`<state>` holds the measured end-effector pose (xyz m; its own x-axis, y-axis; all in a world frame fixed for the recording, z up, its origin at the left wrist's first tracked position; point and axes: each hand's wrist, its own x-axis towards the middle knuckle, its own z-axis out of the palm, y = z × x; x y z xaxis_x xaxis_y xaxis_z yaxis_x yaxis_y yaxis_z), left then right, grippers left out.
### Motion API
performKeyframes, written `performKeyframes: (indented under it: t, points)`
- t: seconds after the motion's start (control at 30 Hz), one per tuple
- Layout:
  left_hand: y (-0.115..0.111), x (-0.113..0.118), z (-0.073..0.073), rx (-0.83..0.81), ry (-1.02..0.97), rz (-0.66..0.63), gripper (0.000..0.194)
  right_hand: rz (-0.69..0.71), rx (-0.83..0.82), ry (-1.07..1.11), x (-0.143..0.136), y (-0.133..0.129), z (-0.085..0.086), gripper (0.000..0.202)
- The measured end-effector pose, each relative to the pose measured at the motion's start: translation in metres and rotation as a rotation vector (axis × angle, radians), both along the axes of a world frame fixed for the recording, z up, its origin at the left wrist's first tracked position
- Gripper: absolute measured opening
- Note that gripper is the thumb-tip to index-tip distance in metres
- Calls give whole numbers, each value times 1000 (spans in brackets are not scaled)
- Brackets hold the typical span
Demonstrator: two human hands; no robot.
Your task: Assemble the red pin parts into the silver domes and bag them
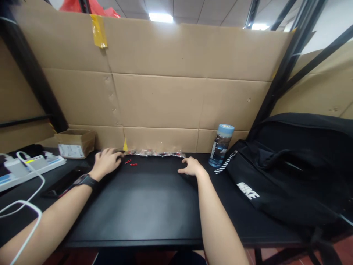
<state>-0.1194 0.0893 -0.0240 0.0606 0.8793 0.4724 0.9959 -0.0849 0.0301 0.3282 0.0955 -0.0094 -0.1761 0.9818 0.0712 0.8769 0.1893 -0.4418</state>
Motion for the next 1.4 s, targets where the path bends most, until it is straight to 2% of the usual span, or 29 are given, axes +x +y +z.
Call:
performKeyframes:
  t: [0.07, 0.13, 0.27, 0.37, 0.43, 0.5, 0.63, 0.77, 0.97, 1.03, 1.13, 1.23, 1.4]
  points:
    - [5, -26, -8, -95, -60, 91, 37, 49, -58, 5, 3, -1, 1, 67]
    - [13, -42, -15, -172, -90, 93, 46, 57, -106, 36, 4, -4, 3, 62]
    - [19, -49, -20, -226, -105, 81, 57, 15, -134, 56, 6, -7, 8, 48]
    - [11, -46, -15, -238, -119, 101, 48, 17, -131, 2, 9, -9, 11, 53]
    - [5, -39, -10, -194, -133, 70, 38, 30, -143, -27, 10, -10, 12, 48]
    - [0, -28, -6, -123, -136, -31, 30, 61, -151, -22, 9, -11, 13, 40]
    - [-2, 3, -6, -96, -102, -233, 31, 97, -86, -4, -3, -13, 9, 35]
    - [-3, 24, -10, -115, -73, -293, 22, 174, -37, 51, -21, -15, 4, 43]
    - [-9, 35, -6, -123, -82, -292, 13, 431, -46, 391, -53, -25, 5, 49]
    - [-14, 43, 0, -131, -169, -346, 13, 461, -61, 482, -63, -29, 6, 51]
    - [-27, 63, 13, -136, -440, -520, 22, 486, -53, 639, -78, -35, 7, 45]
    - [-44, 86, 27, -52, -681, -638, 29, 504, -97, 886, -94, -43, 7, 50]
    - [-63, 109, 34, 2, -706, -659, 28, 501, -146, 1139, -111, -56, 10, 60]
